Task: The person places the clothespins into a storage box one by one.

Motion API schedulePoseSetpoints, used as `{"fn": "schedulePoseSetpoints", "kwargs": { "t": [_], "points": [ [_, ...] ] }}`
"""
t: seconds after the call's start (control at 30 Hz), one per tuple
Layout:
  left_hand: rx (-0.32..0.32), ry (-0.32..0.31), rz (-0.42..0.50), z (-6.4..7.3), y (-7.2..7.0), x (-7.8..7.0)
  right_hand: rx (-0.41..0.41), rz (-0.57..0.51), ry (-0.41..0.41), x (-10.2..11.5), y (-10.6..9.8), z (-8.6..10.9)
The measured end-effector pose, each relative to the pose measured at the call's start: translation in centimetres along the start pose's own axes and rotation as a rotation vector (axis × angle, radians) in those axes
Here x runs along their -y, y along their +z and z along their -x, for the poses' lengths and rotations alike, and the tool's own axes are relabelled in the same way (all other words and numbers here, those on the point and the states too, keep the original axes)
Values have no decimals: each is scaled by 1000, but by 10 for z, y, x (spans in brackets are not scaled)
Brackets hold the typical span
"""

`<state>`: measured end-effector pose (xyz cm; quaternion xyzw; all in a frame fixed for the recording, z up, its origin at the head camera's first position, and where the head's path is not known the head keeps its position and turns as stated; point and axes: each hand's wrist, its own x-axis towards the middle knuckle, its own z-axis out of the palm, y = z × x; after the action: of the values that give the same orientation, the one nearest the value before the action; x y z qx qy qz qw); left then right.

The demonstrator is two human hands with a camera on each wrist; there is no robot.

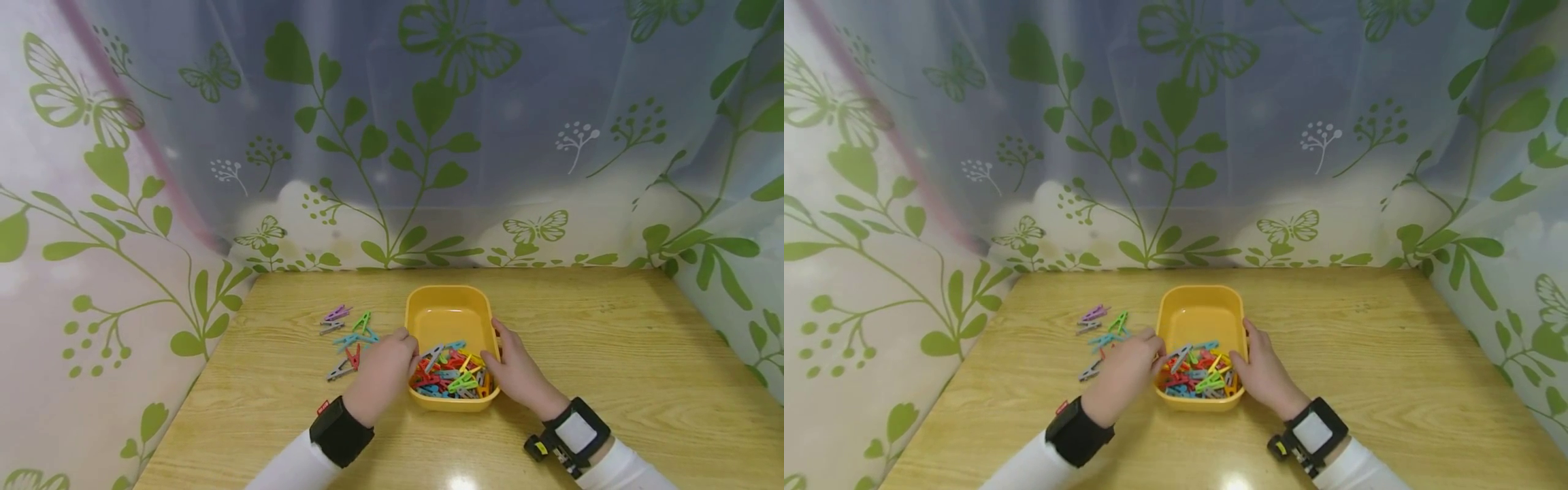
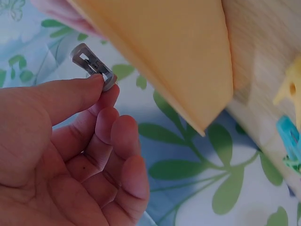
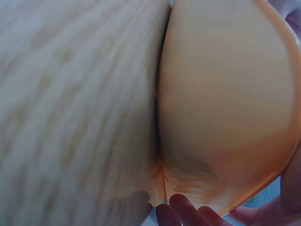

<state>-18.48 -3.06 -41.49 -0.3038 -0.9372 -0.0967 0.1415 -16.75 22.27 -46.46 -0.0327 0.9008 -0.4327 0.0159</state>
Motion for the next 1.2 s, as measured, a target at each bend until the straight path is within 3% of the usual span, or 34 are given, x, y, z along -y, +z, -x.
{"fn": "schedulePoseSetpoints", "kwargs": {
  "t": [0.2, 0.4, 0.8, 0.97, 1.07, 1.2],
  "points": [
    [20, 48, -8, 1, 13, -5, -5, 0, -5, -1, 1, 0],
    [36, 47, 3, 5, 23, -4, 1, -6, -1, 0, 3, 1],
    [53, 71, 18, 9, 29, -5, 1, 2, 14, 2, 2, 2],
    [62, 70, 82, 8, 28, -3, 1, 1, 14, 1, 2, 2],
    [69, 48, 147, 7, 23, 0, 0, 4, 7, 0, 1, 1],
    [37, -27, 202, 6, 13, 10, 0, 1, 2, 0, 0, 0]
  ]
}}
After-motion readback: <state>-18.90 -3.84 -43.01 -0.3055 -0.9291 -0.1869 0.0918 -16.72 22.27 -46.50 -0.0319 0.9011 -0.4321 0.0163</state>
